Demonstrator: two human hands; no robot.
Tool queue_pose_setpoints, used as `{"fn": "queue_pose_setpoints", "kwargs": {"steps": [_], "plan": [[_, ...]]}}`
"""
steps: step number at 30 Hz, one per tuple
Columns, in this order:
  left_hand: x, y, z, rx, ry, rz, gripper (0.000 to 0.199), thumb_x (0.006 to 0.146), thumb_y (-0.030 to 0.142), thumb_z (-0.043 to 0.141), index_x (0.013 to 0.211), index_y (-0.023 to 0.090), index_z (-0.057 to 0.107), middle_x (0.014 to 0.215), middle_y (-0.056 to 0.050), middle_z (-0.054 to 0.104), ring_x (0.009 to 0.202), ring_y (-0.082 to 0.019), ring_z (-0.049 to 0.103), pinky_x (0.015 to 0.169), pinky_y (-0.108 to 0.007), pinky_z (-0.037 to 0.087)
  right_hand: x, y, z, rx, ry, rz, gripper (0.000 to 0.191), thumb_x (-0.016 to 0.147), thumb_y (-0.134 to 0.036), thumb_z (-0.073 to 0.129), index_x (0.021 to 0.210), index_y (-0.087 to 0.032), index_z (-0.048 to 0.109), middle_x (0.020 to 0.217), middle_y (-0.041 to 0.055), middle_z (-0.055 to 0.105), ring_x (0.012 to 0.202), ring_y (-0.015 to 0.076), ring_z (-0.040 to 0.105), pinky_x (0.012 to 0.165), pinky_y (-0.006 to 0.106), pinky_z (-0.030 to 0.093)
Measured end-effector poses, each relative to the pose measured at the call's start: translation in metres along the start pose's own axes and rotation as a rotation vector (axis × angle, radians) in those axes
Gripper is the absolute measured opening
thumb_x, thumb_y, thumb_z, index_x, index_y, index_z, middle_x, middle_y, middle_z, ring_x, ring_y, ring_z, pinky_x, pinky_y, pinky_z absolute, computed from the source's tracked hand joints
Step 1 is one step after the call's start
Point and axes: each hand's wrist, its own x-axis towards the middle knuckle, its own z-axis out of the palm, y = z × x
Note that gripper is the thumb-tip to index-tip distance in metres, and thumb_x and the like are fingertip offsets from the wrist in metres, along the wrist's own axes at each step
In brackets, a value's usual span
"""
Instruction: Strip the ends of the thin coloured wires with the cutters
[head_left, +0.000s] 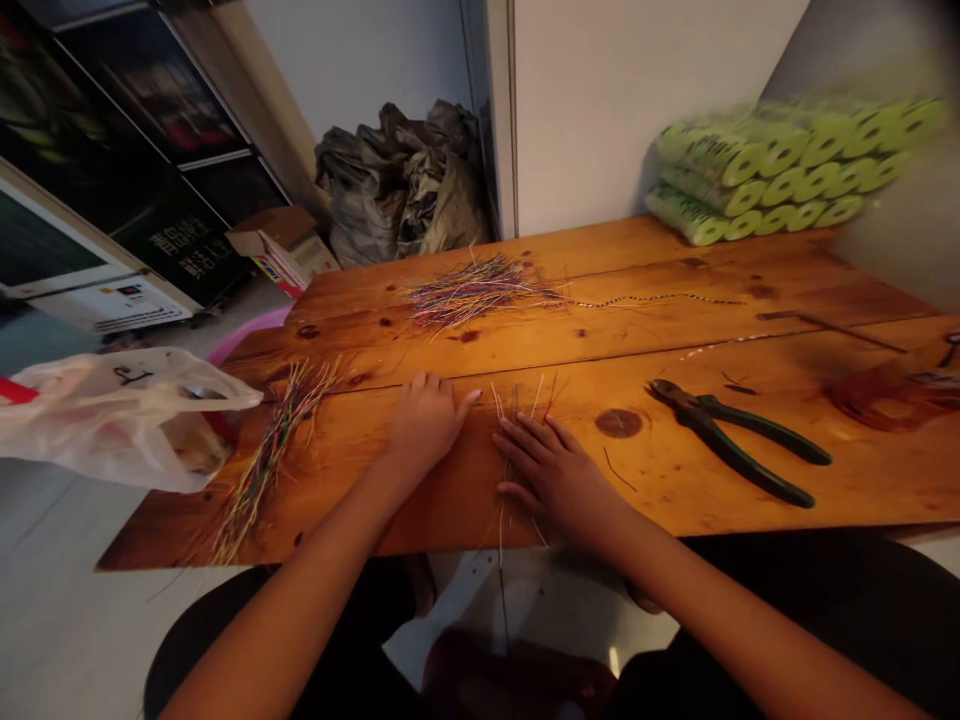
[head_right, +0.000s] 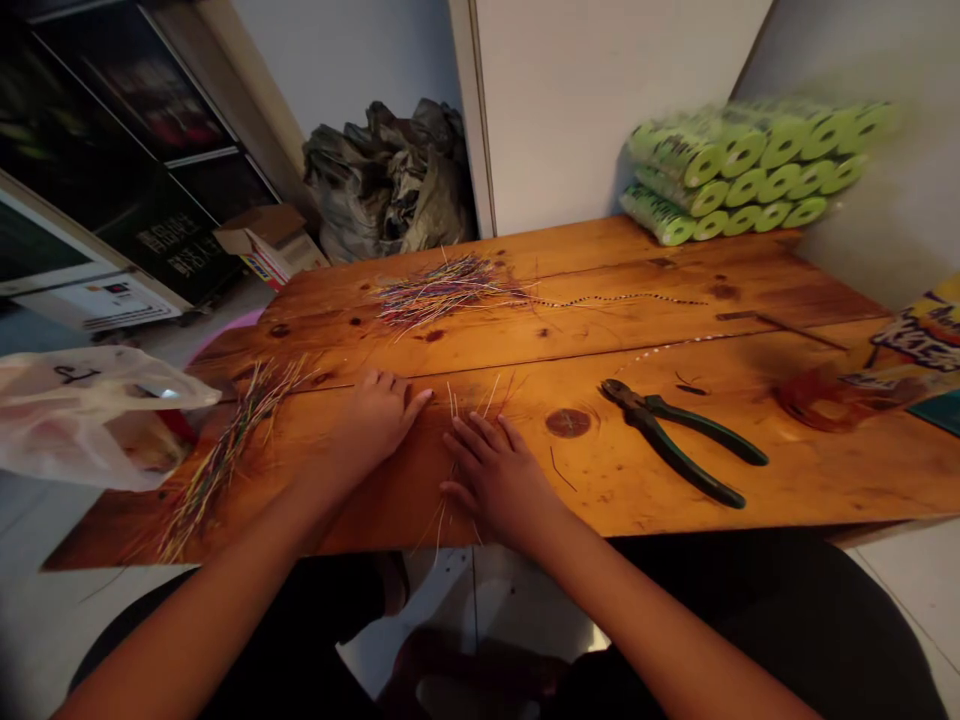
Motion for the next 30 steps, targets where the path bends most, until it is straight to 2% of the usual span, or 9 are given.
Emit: {"fn": "queue_pose_setpoints", "kwargs": {"steps": [4,8,11,14,17,21,25,28,30], "plan": [[-0.044,0.017,-0.018,-0.065,-0.039,-0.01,0.054,0.09,0.052,0.032,0.096,0.01,0.065,0.091,-0.015,0.066,0.092,-0.028,0.057,0.082,-0.041,0.043,0.0,0.0,-0.001,-0.012,-0.005,-0.001,0.054,0.094,-0.05,0.03,0.137,-0.019,0.042,0.145,0.0049,0.038,0.135,0.0244,0.029,0.109,0.046,0.024],[-0.079,0.03,-0.022,-0.272,0.003,-0.013,0.044,0.094,0.037,0.029,0.083,0.015,0.066,0.081,-0.009,0.067,0.083,-0.023,0.06,0.078,-0.039,0.047,0.0,-0.001,-0.004,-0.008,-0.029,-0.003,0.054,0.094,-0.049,0.031,0.137,-0.018,0.042,0.145,0.0057,0.037,0.135,0.0239,0.027,0.11,0.045,0.022],[-0.086,0.032,-0.015,-0.319,0.126,-0.023,0.037,0.093,0.029,0.03,0.108,0.013,0.06,0.113,-0.011,0.063,0.107,-0.025,0.055,0.092,-0.043,0.043,0.0,-0.002,-0.006,-0.001,-0.051,0.013,0.053,0.095,-0.046,0.029,0.138,-0.017,0.041,0.146,0.0057,0.036,0.136,0.0242,0.027,0.11,0.046,0.021],[-0.085,0.031,-0.003,-0.358,0.099,0.103,0.045,0.093,0.033,0.034,0.133,0.014,0.041,0.14,-0.009,0.045,0.13,-0.024,0.037,0.106,-0.043,0.034,0.001,-0.003,-0.008,0.014,-0.069,0.017,0.052,0.097,-0.042,0.026,0.139,-0.014,0.039,0.147,0.0062,0.034,0.136,0.024,0.025,0.111,0.046,0.021],[-0.087,0.031,0.006,-0.379,0.033,0.196,0.047,0.093,0.037,0.033,0.134,0.013,0.04,0.141,-0.008,0.044,0.134,-0.023,0.032,0.108,-0.041,0.032,0.001,-0.003,-0.009,0.04,-0.072,0.019,0.051,0.097,-0.038,0.027,0.14,-0.011,0.037,0.147,0.0078,0.033,0.137,0.024,0.023,0.111,0.047,0.019],[-0.099,0.031,0.01,-0.394,0.073,0.261,0.047,0.093,0.037,0.035,0.134,0.014,0.041,0.139,-0.009,0.047,0.134,-0.024,0.032,0.108,-0.043,0.032,-0.001,0.0,-0.013,0.178,-0.058,0.026,0.051,0.097,-0.036,0.029,0.142,-0.013,0.033,0.15,0.0066,0.027,0.139,0.0245,0.016,0.112,0.048,0.018],[-0.105,0.038,0.003,-0.478,0.124,0.326,0.054,0.091,0.039,0.037,0.141,0.017,0.03,0.146,-0.009,0.035,0.137,-0.024,0.025,0.109,-0.044,0.029,-0.003,0.007,-0.018,0.552,0.106,0.107,0.05,0.097,-0.039,0.026,0.144,-0.021,0.028,0.15,0.0024,0.028,0.139,0.0201,0.016,0.112,0.046,0.018],[-0.099,0.054,-0.004,-0.482,0.057,0.392,0.051,0.091,0.04,0.036,0.139,0.023,0.034,0.148,-0.004,0.034,0.138,-0.026,0.022,0.111,-0.047,0.025,-0.005,0.015,-0.026,0.841,0.332,0.289,0.048,0.097,-0.042,0.022,0.141,-0.026,0.034,0.146,0.0024,0.035,0.136,0.0211,0.028,0.111,0.048,0.021],[-0.093,0.063,-0.005,-0.478,-0.006,0.368,0.049,0.092,0.042,0.034,0.136,0.022,0.039,0.146,-0.003,0.037,0.137,-0.025,0.024,0.112,-0.046,0.024,-0.009,0.023,-0.037,0.922,0.457,0.386,0.048,0.097,-0.043,0.022,0.139,-0.028,0.038,0.145,0.0024,0.038,0.133,0.0223,0.033,0.11,0.048,0.025]]}}
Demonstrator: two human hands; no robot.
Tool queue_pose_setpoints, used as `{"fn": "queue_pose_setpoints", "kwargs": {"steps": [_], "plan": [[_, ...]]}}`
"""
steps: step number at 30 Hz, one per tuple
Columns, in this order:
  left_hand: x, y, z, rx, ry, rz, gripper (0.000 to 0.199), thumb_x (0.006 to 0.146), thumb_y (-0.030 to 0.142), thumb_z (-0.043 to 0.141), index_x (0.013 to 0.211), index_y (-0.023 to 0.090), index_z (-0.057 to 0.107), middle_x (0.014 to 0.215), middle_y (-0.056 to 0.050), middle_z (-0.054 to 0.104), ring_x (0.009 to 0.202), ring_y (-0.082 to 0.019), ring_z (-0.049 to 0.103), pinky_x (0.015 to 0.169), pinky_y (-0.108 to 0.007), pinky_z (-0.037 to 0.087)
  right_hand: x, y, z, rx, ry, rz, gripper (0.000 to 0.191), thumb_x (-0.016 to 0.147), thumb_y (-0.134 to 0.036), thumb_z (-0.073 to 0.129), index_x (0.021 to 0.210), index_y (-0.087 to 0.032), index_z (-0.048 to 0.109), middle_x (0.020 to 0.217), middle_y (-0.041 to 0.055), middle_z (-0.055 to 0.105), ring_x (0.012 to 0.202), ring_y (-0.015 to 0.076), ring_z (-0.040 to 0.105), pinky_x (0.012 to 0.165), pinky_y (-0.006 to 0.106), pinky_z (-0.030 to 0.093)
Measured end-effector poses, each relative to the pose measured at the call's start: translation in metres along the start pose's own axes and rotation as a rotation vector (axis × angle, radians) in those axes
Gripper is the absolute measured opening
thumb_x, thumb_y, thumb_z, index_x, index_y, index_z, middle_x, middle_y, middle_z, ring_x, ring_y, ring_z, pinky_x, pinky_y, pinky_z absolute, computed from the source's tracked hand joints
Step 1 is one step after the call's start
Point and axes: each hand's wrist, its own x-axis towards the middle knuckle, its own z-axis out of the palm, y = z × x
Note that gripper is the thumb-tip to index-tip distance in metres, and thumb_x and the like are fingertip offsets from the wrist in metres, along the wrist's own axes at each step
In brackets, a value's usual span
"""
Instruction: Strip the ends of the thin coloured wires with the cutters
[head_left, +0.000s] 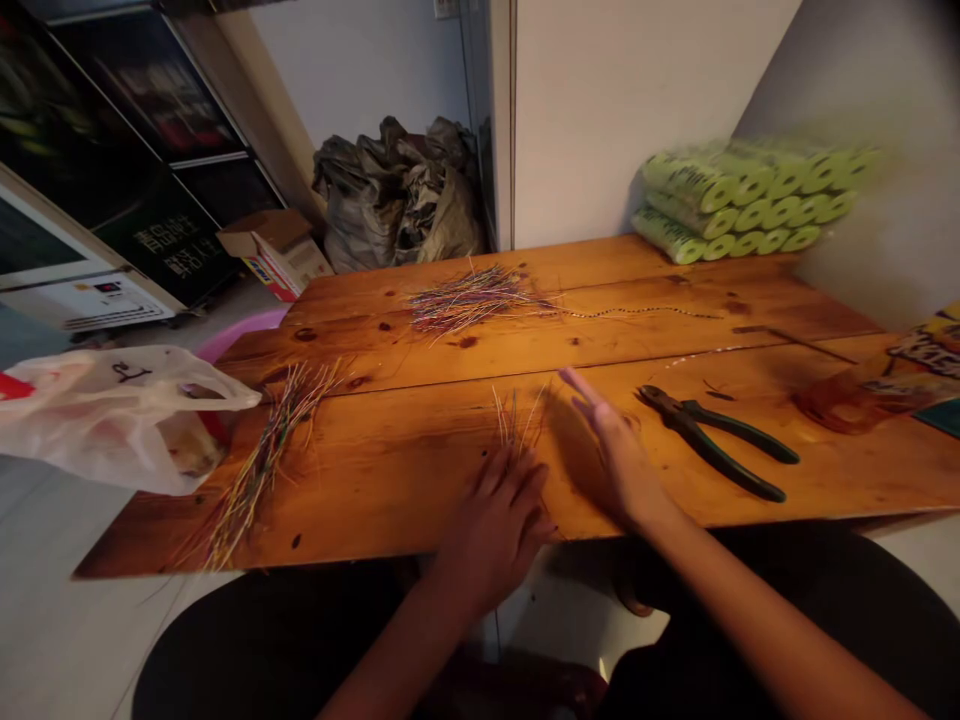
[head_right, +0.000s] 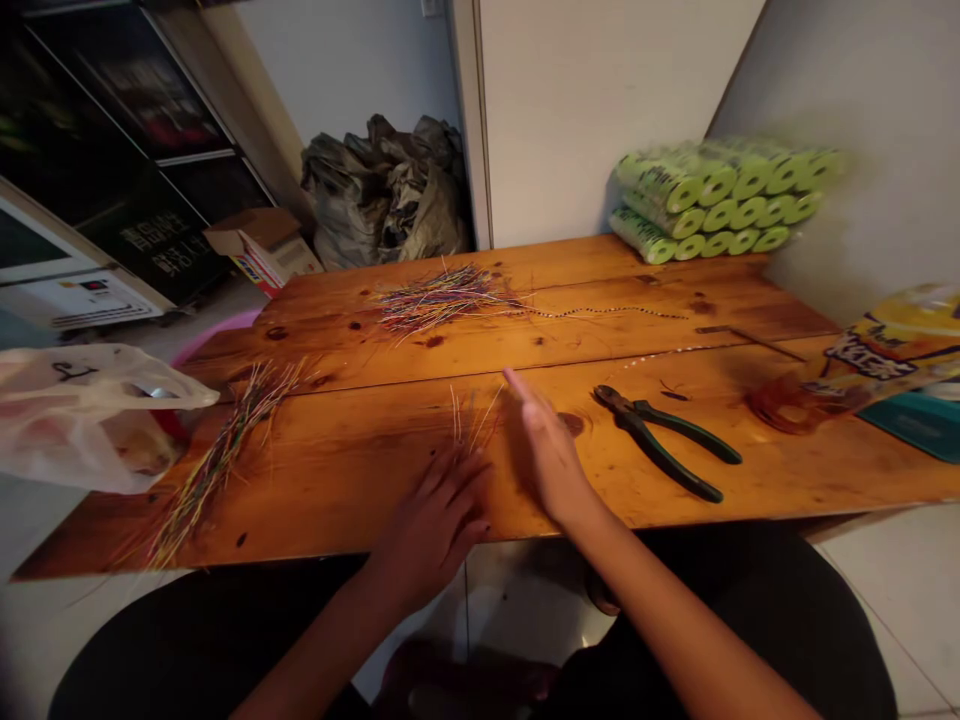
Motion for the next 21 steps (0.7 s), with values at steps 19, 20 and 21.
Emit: {"fn": "queue_pose_setpoints", "kwargs": {"steps": [19,20,21], "plan": [[-0.013,-0.055,-0.02,0.186,0.247,-0.369,0.025,0.087,0.037,0.047,0.103,0.019,0.053,0.115,-0.011,0.06,0.106,-0.026,0.055,0.091,-0.045,0.044,0.011,0.009,-0.098,-0.437,0.402,0.129,0.047,0.092,-0.047,0.037,0.129,-0.021,0.05,0.126,0.0112,0.056,0.118,0.0276,0.05,0.099,0.048,0.038],[-0.01,-0.055,-0.018,0.196,0.262,-0.384,0.029,0.085,0.038,0.049,0.107,0.019,0.051,0.113,-0.011,0.061,0.105,-0.027,0.056,0.089,-0.045,0.045,0.01,0.011,-0.102,-0.513,0.379,0.112,0.047,0.093,-0.046,0.036,0.129,-0.02,0.05,0.126,0.0124,0.057,0.118,0.0287,0.05,0.099,0.048,0.038],[-0.007,-0.055,-0.015,0.209,0.265,-0.392,0.032,0.085,0.037,0.05,0.111,0.019,0.051,0.112,-0.011,0.062,0.104,-0.027,0.056,0.088,-0.045,0.045,0.009,0.014,-0.106,-0.589,0.35,0.088,0.048,0.093,-0.045,0.035,0.129,-0.019,0.05,0.124,0.014,0.057,0.117,0.0299,0.05,0.098,0.048,0.038]]}}
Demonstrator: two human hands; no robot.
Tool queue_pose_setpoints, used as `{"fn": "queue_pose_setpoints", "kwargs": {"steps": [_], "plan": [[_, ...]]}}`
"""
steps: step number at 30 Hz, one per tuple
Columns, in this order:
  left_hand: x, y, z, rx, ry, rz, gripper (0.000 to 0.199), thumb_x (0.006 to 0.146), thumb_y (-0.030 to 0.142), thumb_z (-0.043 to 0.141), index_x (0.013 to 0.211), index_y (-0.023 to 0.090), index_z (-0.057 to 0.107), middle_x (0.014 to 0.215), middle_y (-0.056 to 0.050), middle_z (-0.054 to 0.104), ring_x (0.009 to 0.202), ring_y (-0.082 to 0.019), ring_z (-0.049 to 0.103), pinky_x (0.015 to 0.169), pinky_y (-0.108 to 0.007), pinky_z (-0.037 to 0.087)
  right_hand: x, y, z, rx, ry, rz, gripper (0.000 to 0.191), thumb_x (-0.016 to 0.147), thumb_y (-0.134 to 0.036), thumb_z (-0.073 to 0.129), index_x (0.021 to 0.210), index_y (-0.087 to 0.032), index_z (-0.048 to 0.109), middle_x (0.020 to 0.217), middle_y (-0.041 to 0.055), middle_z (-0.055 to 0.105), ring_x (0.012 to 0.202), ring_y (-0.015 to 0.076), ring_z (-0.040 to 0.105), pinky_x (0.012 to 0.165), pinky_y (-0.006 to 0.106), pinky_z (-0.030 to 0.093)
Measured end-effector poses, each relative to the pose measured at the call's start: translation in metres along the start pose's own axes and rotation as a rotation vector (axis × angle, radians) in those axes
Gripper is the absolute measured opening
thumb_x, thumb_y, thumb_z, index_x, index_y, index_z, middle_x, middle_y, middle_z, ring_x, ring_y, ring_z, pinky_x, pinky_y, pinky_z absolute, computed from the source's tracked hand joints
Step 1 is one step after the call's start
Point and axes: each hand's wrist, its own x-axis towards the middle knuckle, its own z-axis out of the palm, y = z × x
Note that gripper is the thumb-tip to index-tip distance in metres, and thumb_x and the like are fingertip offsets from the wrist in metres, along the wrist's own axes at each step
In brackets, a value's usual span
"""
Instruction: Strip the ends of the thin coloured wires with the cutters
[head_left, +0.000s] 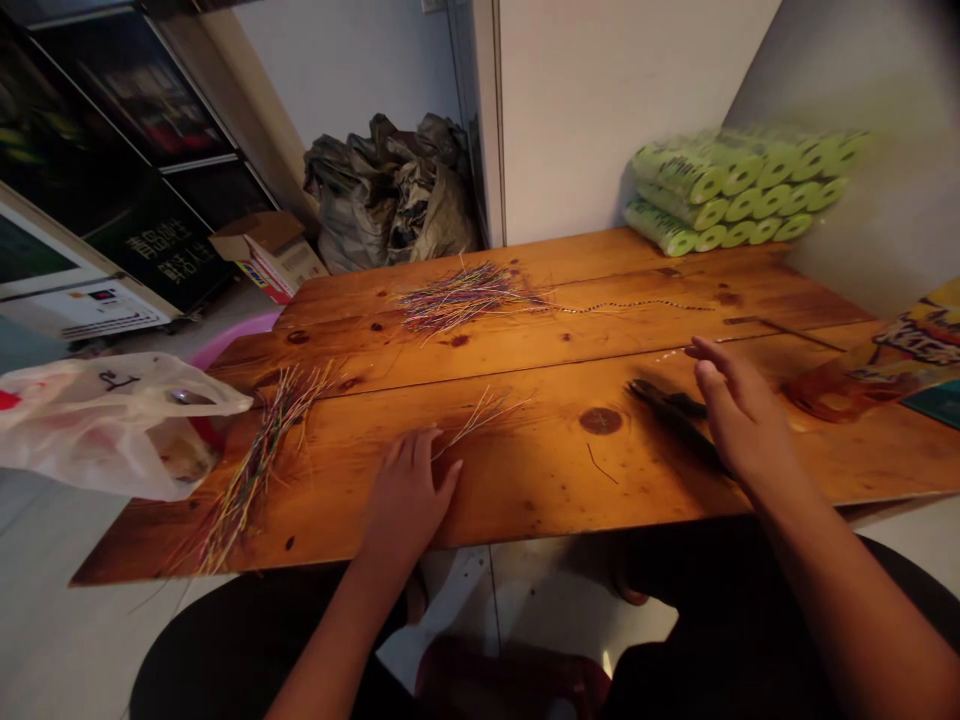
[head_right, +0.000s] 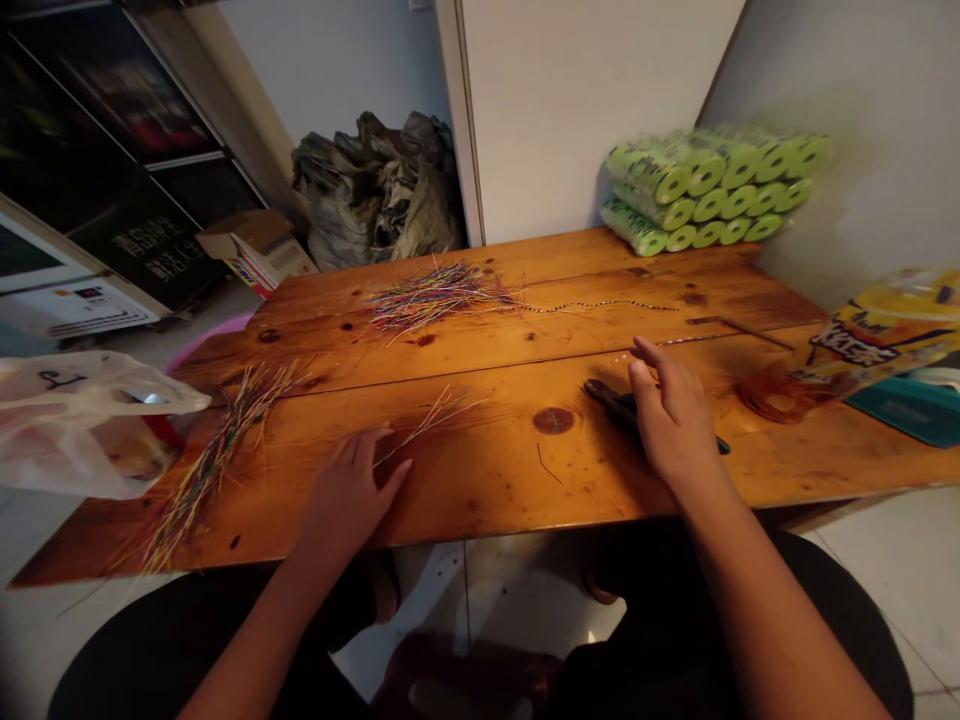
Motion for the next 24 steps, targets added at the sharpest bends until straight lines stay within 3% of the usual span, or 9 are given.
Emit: {"fn": "queue_pose_setpoints", "kwargs": {"steps": [3,6,9,12,16,19,24], "plan": [[0.01,0.0,0.007,0.029,-0.031,-0.001,0.029,0.087,0.032,0.047,0.112,0.019,0.054,0.106,-0.009,0.065,0.1,-0.026,0.058,0.087,-0.041,0.045,-0.002,0.019,-0.004,-0.195,-0.056,-0.085,0.052,0.092,-0.047,0.035,0.127,-0.013,0.051,0.12,0.0188,0.059,0.114,0.0332,0.052,0.098,0.049,0.037],[0.025,-0.006,0.01,0.017,-0.068,-0.008,0.02,0.088,0.03,0.045,0.096,0.02,0.061,0.095,-0.006,0.067,0.092,-0.023,0.06,0.084,-0.037,0.044,-0.01,0.037,-0.009,-0.365,-0.118,-0.046,0.061,0.088,-0.056,0.036,0.128,-0.011,0.05,0.119,0.0189,0.057,0.112,0.0357,0.052,0.094,0.049,0.04],[0.04,-0.014,0.009,0.008,-0.088,-0.016,0.019,0.088,0.031,0.047,0.086,0.02,0.063,0.089,-0.004,0.068,0.088,-0.021,0.061,0.082,-0.035,0.043,-0.021,0.043,-0.014,-0.482,-0.215,-0.02,0.068,0.086,-0.061,0.037,0.131,-0.01,0.047,0.123,0.0182,0.055,0.111,0.0353,0.052,0.094,0.047,0.041],[0.051,-0.015,0.005,0.027,-0.095,-0.002,0.018,0.086,0.032,0.05,0.089,0.021,0.064,0.092,-0.004,0.069,0.091,-0.022,0.061,0.082,-0.035,0.041,-0.032,0.044,-0.015,-0.573,-0.265,-0.057,0.07,0.084,-0.063,0.039,0.131,-0.011,0.046,0.125,0.0188,0.054,0.112,0.0355,0.052,0.093,0.049,0.041],[0.056,-0.001,0.0,0.1,-0.032,0.072,0.02,0.087,0.031,0.049,0.096,0.021,0.064,0.098,-0.006,0.068,0.097,-0.025,0.057,0.082,-0.037,0.038,-0.038,0.044,-0.011,-0.668,-0.233,-0.119,0.071,0.084,-0.06,0.042,0.133,-0.009,0.043,0.122,0.0214,0.056,0.109,0.0373,0.052,0.09,0.052,0.041],[0.06,0.011,0.002,0.129,-0.052,0.124,0.021,0.088,0.03,0.046,0.093,0.021,0.066,0.097,-0.006,0.067,0.096,-0.026,0.056,0.081,-0.038,0.037,-0.037,0.045,-0.006,-0.729,-0.201,-0.127,0.068,0.087,-0.057,0.038,0.132,-0.006,0.044,0.12,0.0226,0.057,0.106,0.0378,0.053,0.089,0.051,0.04],[0.069,0.021,0.009,0.167,-0.101,0.098,0.02,0.086,0.029,0.049,0.09,0.021,0.067,0.096,-0.007,0.068,0.095,-0.026,0.057,0.078,-0.039,0.037,-0.037,0.044,-0.001,-0.773,-0.172,-0.14,0.064,0.088,-0.056,0.035,0.13,-0.009,0.046,0.118,0.0206,0.058,0.101,0.0366,0.055,0.086,0.051,0.041]]}}
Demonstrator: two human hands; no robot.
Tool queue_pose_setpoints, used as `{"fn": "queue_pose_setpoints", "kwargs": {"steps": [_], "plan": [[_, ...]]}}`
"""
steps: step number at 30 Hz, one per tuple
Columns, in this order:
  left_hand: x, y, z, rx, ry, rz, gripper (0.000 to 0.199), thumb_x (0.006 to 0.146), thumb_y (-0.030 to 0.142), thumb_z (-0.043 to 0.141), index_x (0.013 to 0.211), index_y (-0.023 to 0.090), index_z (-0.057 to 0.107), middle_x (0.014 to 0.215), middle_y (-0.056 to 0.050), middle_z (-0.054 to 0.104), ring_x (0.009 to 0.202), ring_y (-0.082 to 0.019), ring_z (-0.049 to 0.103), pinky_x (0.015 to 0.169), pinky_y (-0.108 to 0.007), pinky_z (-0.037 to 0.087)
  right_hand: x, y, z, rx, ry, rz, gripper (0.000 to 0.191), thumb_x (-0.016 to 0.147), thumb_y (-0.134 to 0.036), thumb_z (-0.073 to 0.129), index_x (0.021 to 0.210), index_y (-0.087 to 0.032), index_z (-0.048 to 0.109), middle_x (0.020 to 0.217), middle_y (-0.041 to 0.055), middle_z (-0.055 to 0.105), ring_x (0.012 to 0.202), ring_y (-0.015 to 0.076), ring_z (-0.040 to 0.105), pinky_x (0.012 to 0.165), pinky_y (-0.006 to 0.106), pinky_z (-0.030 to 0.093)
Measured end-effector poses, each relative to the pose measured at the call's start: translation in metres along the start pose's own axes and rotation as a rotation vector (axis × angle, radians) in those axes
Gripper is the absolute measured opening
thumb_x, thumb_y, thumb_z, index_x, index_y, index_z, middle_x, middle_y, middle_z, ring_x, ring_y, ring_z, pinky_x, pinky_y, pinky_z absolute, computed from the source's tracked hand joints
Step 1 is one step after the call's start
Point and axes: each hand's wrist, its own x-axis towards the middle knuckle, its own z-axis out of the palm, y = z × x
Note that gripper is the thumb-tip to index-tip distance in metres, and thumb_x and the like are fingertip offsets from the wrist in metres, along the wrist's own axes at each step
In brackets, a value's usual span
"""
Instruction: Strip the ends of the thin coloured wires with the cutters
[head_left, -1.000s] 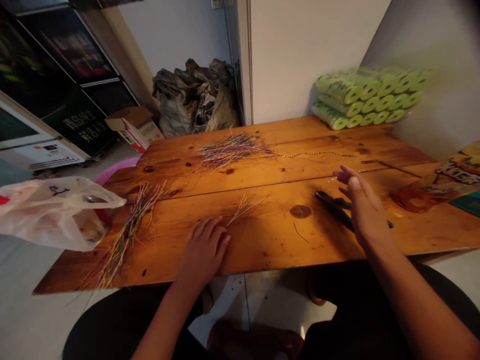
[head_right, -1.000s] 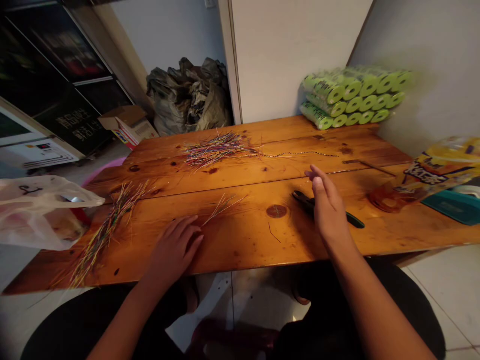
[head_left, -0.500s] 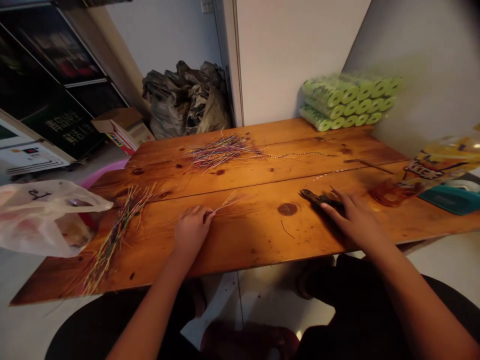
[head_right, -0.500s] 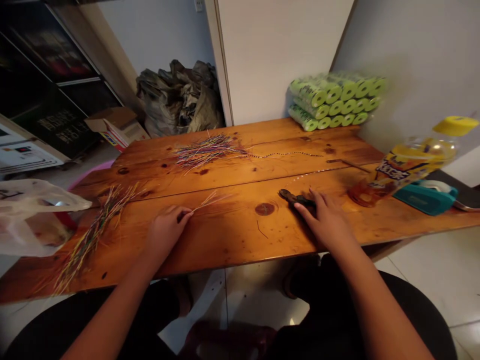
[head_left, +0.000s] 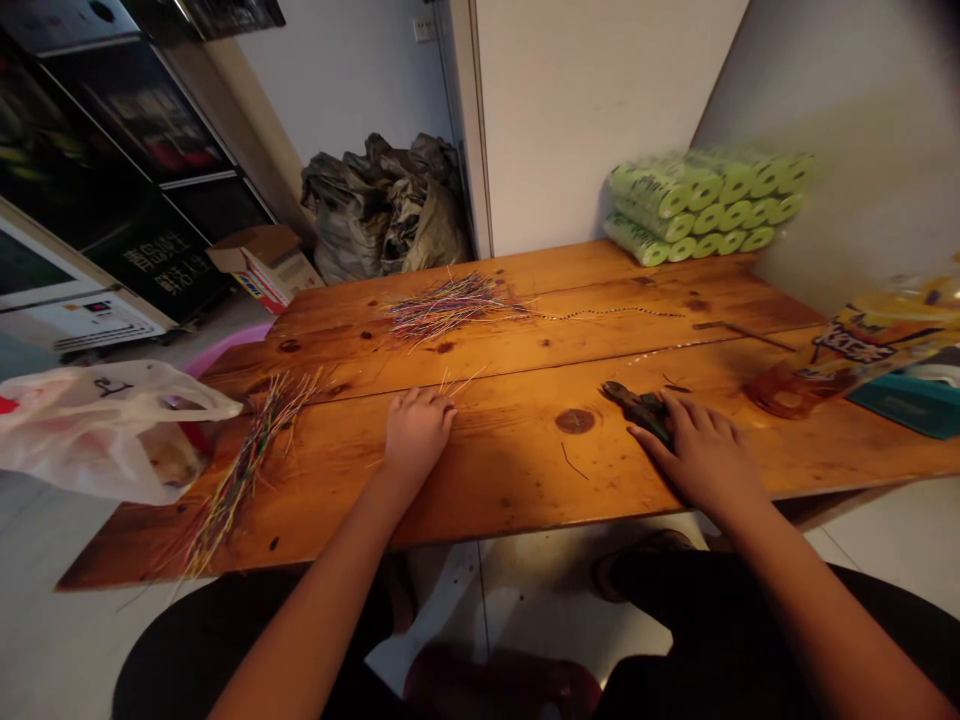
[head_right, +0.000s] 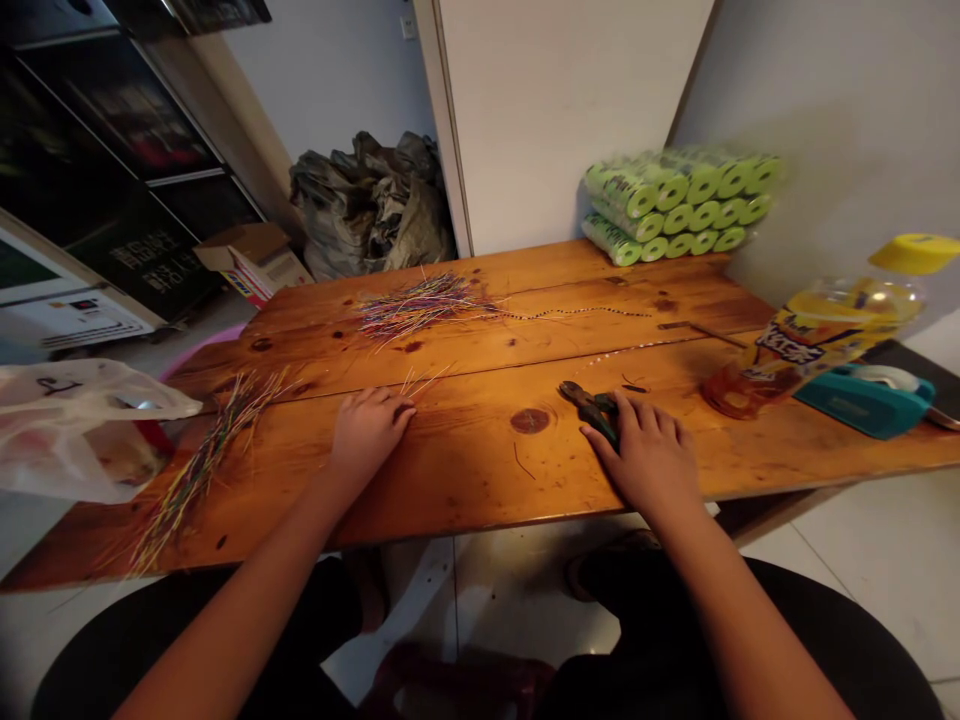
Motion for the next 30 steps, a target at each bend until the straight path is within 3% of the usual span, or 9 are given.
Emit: {"fn": "queue_pose_setpoints", "kwargs": {"steps": [10,15,20,25,30], "plan": [[0.01,0.003,-0.008,-0.007,-0.12,-0.092,0.021,0.077,0.02,0.046,0.07,0.021,0.066,0.082,-0.005,0.07,0.083,-0.023,0.061,0.074,-0.035,0.038,0.008,0.007,-0.006,0.091,-0.03,-0.102,0.056,0.088,-0.052,0.039,0.127,-0.013,0.049,0.112,0.0177,0.06,0.099,0.0356,0.054,0.081,0.049,0.044],[0.005,0.004,-0.014,0.044,-0.15,-0.038,0.022,0.077,0.02,0.043,0.068,0.019,0.064,0.083,-0.008,0.07,0.082,-0.022,0.061,0.076,-0.035,0.038,0.013,0.006,-0.007,0.083,-0.011,-0.1,0.053,0.088,-0.048,0.04,0.123,-0.011,0.053,0.113,0.0177,0.06,0.102,0.0361,0.054,0.083,0.048,0.044],[-0.017,0.005,-0.015,0.006,-0.133,0.082,0.018,0.079,0.019,0.045,0.074,0.019,0.062,0.081,-0.007,0.068,0.082,-0.022,0.061,0.077,-0.035,0.04,0.013,0.0,-0.01,0.194,0.039,-0.074,0.055,0.088,-0.052,0.041,0.122,-0.01,0.055,0.113,0.019,0.059,0.102,0.0356,0.055,0.086,0.048,0.044],[-0.047,0.01,-0.008,-0.147,-0.077,0.054,0.01,0.078,0.018,0.048,0.075,0.019,0.058,0.087,-0.006,0.068,0.083,-0.022,0.061,0.079,-0.037,0.045,0.006,-0.012,-0.018,0.632,0.147,0.073,0.054,0.082,-0.056,0.049,0.119,-0.017,0.056,0.112,0.0141,0.061,0.105,0.0318,0.056,0.091,0.048,0.043],[-0.058,0.011,0.001,-0.392,-0.023,-0.015,0.005,0.072,0.016,0.055,0.07,0.019,0.058,0.12,-0.008,0.061,0.113,-0.022,0.054,0.099,-0.038,0.04,0.002,-0.032,-0.036,1.377,-0.047,0.463,0.039,0.08,-0.05,0.054,0.108,-0.024,0.06,0.11,0.0091,0.066,0.104,0.0288,0.06,0.089,0.046,0.047]]}}
